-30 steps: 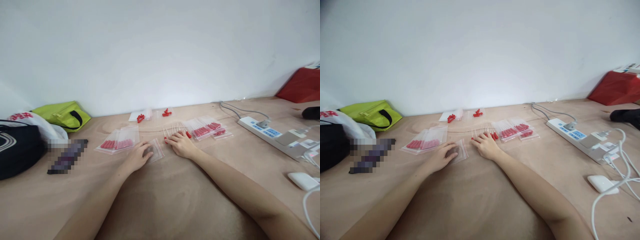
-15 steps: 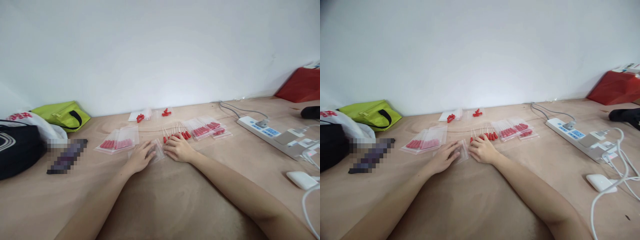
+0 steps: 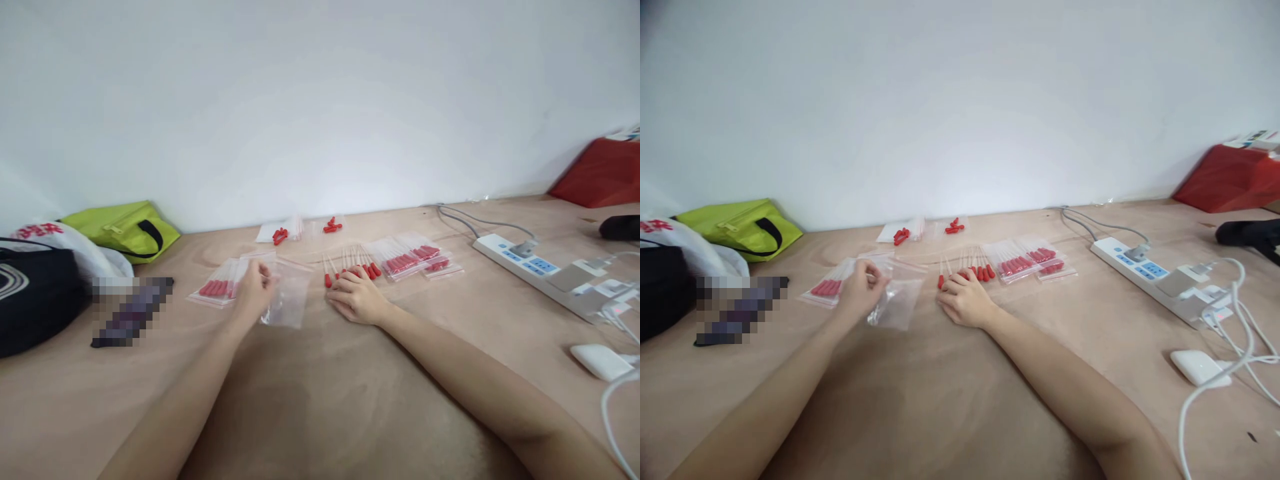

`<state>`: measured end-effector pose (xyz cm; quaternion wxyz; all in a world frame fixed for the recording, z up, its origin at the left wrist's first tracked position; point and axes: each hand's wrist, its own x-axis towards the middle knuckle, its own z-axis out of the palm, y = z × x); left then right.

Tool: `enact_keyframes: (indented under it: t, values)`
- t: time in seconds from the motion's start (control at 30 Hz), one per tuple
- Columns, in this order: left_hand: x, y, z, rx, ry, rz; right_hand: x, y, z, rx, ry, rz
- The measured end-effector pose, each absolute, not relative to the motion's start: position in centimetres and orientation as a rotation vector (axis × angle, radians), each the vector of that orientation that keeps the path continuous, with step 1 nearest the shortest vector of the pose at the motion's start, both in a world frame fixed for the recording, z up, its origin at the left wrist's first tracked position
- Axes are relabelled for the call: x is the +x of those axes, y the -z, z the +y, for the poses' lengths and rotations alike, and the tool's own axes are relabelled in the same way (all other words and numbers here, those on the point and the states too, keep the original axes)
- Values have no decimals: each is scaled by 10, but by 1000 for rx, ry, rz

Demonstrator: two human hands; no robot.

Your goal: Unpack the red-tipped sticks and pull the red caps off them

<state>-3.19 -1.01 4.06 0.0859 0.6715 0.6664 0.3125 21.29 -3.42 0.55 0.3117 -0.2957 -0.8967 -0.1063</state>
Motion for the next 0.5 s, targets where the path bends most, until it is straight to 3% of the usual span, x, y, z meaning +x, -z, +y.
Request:
enact_keyframes:
  t: [0.17, 0.5]
  values:
    - [-68, -52, 38, 1782, -946, 2461, 212, -4, -33, -769, 301, -2365]
    - [-123, -46, 41, 1579, -646, 2607, 212, -3, -33, -774, 283, -2369]
